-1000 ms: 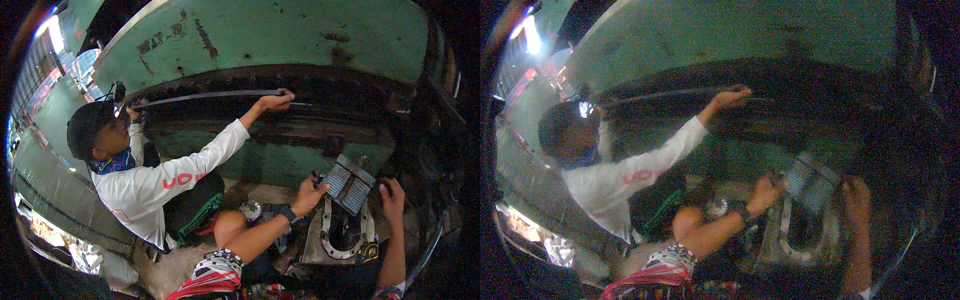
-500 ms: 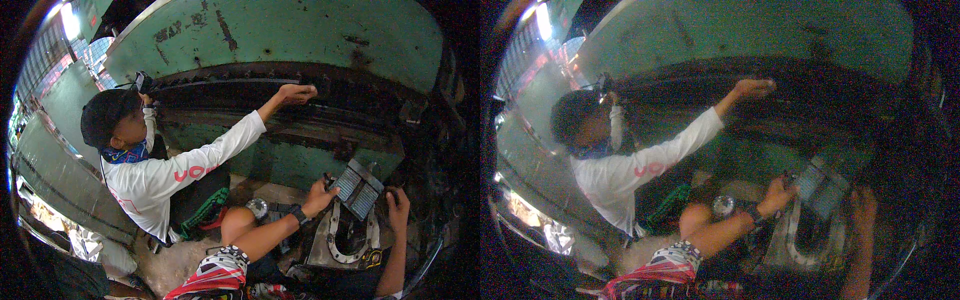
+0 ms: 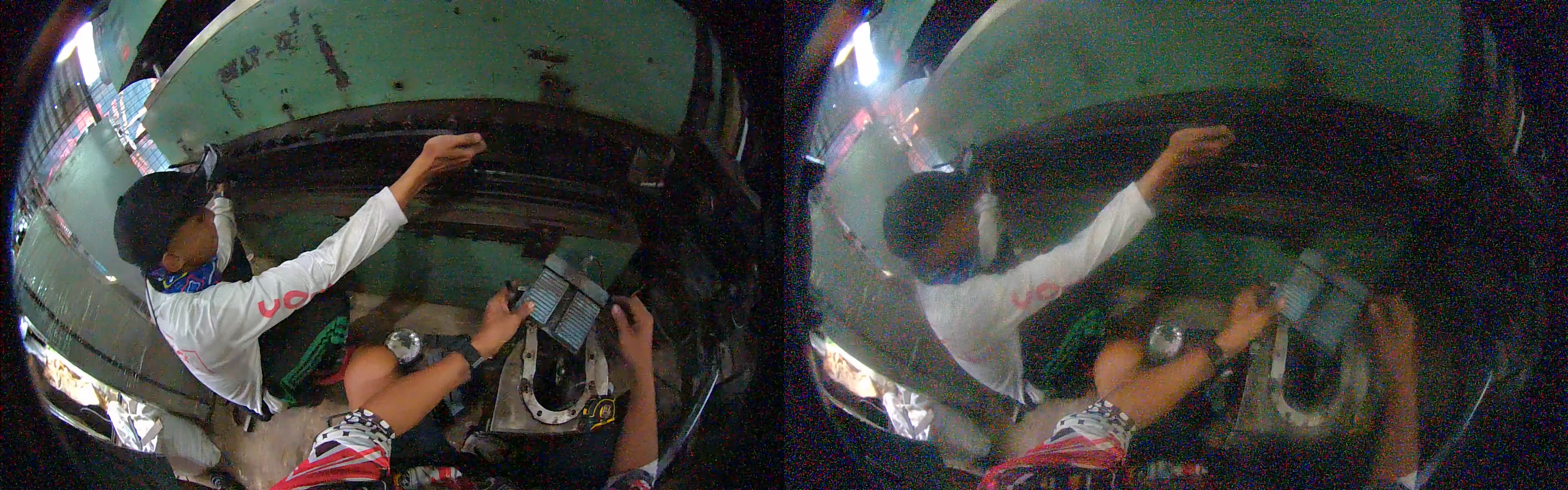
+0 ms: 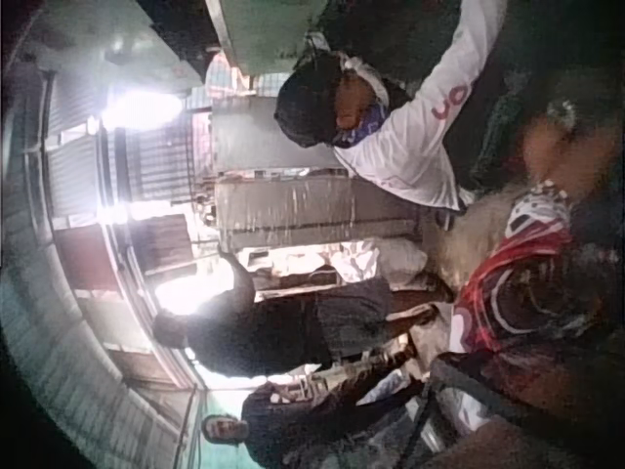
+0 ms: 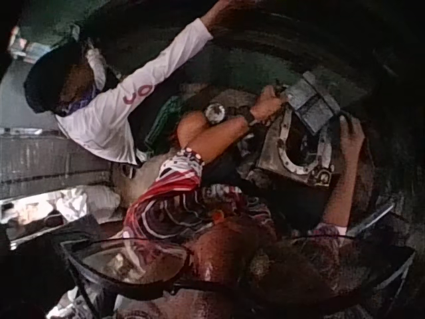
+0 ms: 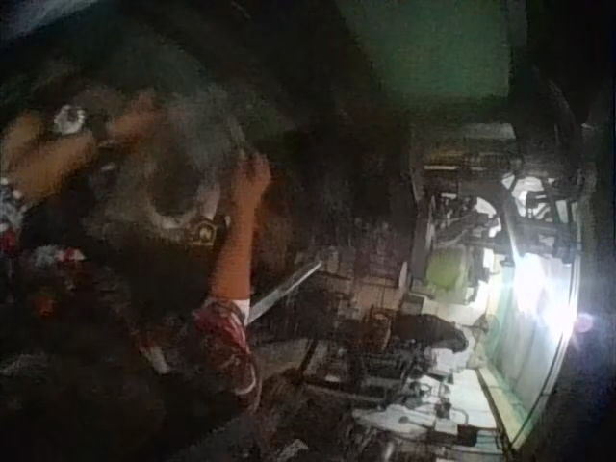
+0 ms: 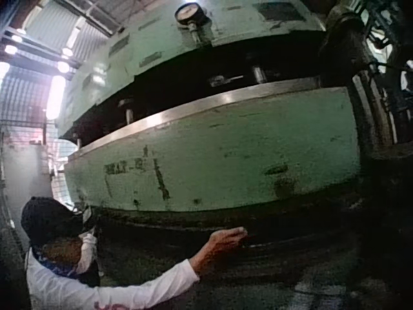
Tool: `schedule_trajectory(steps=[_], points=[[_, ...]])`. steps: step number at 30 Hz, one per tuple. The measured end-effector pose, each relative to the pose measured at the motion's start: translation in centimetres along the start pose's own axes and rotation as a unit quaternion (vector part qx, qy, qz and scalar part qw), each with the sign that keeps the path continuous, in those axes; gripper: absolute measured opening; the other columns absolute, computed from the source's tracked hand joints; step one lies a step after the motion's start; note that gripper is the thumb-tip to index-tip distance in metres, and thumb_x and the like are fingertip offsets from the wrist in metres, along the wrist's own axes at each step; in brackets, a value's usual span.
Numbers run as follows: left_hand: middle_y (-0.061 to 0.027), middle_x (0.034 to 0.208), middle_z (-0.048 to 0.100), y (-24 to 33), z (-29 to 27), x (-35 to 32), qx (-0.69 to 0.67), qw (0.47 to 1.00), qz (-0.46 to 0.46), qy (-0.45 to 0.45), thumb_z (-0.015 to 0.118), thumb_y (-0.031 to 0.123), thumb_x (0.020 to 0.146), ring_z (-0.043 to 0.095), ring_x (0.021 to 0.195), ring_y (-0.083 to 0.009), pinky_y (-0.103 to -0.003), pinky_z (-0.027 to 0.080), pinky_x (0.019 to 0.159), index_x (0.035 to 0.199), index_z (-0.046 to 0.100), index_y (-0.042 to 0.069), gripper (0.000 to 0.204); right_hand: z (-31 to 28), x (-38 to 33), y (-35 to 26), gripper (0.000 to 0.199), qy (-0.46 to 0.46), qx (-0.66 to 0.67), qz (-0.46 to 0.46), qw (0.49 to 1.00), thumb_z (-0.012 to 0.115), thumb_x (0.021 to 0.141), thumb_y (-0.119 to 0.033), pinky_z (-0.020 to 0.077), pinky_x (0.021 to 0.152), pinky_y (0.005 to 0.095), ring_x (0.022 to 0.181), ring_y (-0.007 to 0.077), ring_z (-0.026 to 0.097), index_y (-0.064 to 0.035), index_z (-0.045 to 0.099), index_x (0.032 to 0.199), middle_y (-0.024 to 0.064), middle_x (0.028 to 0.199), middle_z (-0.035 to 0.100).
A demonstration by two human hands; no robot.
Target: The person sits on the floor and uses a wrench to tighten bolts on a large green machine. They handle metal bars and a metal component with fins, adjusting and securing parts of the machinery.
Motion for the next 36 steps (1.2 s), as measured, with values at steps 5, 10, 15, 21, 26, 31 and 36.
schedule_trajectory(steps=[5, 10, 15, 21, 26, 31, 36], points=[[-0.0156, 0.122, 0.064, 2.3, 1.0, -0.7, 0.018, 1.0, -0.009, -0.006, 0.074, 0.02, 0.09, 0.058, 0.114, -0.0233, -0.036, 0.044, 0.099, 0.13, 0.053, -0.006, 0.053, -0.7, -0.2, 1.2, 0.019, 0.027, -0.017, -0.006, 0.999, 0.064, 0.093, -0.012, 0.0474, 0.079, 0.0325, 0.085, 0.0236, 0.063, 0.0029, 0.067, 0.103, 0.0126, 0.089, 0.065], [-0.0151, 0.12, 0.065, 1.8, 1.2, -0.5, -0.034, 0.999, -0.029, -0.025, 0.073, 0.018, 0.089, 0.059, 0.111, -0.0224, -0.036, 0.045, 0.098, 0.13, 0.054, -0.006, 0.052, -1.1, -0.2, 1.4, 0.019, 0.02, -0.038, -0.007, 0.999, 0.065, 0.093, -0.013, 0.0482, 0.079, 0.0338, 0.085, 0.0245, 0.063, 0.003, 0.067, 0.103, 0.0131, 0.09, 0.065], [-0.0147, 0.117, 0.066, 4.0, 1.1, -1.6, 0.026, 0.999, -0.034, -0.033, 0.074, 0.017, 0.088, 0.06, 0.107, -0.0209, -0.034, 0.046, 0.095, 0.127, 0.056, -0.005, 0.048, -2.2, -0.6, 0.5, 0.02, 0.026, -0.061, -0.017, 0.998, 0.065, 0.093, -0.014, 0.0484, 0.079, 0.0346, 0.085, 0.0248, 0.063, 0.0026, 0.067, 0.104, 0.013, 0.091, 0.066], [-0.0129, 0.114, 0.068, 1.4, 1.3, -0.9, -0.014, 1.0, -0.016, -0.016, 0.076, 0.016, 0.087, 0.061, 0.104, -0.0203, -0.034, 0.047, 0.093, 0.126, 0.057, -0.005, 0.048, -1.7, -0.1, -0.3, 0.019, -0.019, -0.001, 0.033, 0.999, 0.065, 0.093, -0.013, 0.0477, 0.079, 0.0333, 0.086, 0.0212, 0.062, 0.0024, 0.067, 0.104, 0.0115, 0.091, 0.065], [-0.012, 0.117, 0.067, 2.4, 1.4, -1.0, -0.02, 1.0, 0.006, -0.014, 0.075, 0.016, 0.087, 0.061, 0.107, -0.0196, -0.034, 0.045, 0.096, 0.131, 0.054, -0.004, 0.052, -1.7, -0.5, 1.8, 0.019, 0.001, -0.033, 0.01, 0.999, 0.065, 0.093, -0.012, 0.0466, 0.078, 0.0314, 0.085, 0.0189, 0.06, 0.0022, 0.067, 0.105, 0.01, 0.089, 0.064], [-0.0133, 0.121, 0.066, 4.4, 0.8, -1.9, 0.053, 0.998, -0.003, 0.021, 0.074, 0.016, 0.088, 0.059, 0.111, -0.0204, -0.034, 0.044, 0.098, 0.133, 0.052, -0.005, 0.055, -1.7, -0.5, 1.5, 0.018, 0.0, -0.039, -0.002, 0.999, 0.064, 0.094, -0.012, 0.0463, 0.078, 0.0311, 0.084, 0.018, 0.059, 0.0018, 0.067, 0.105, 0.0094, 0.088, 0.063], [-0.0153, 0.124, 0.064, 3.0, 0.9, -1.6, -0.012, 1.0, -0.019, -0.004, 0.074, 0.017, 0.089, 0.058, 0.114, -0.0215, -0.034, 0.044, 0.099, 0.134, 0.051, -0.007, 0.056, -2.0, -0.2, -1.1, 0.019, -0.022, 0.006, 0.03, 0.999, 0.064, 0.094, -0.012, 0.0463, 0.078, 0.0313, 0.084, 0.0177, 0.059, 0.002, 0.067, 0.105, 0.0093, 0.088, 0.063]])
Point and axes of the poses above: each hand's wrist, its own x-axis towards the middle knuckle, its own z-axis out of the palm, y = z × x, the point moved 6 cm from there along x, towards the middle knuckle
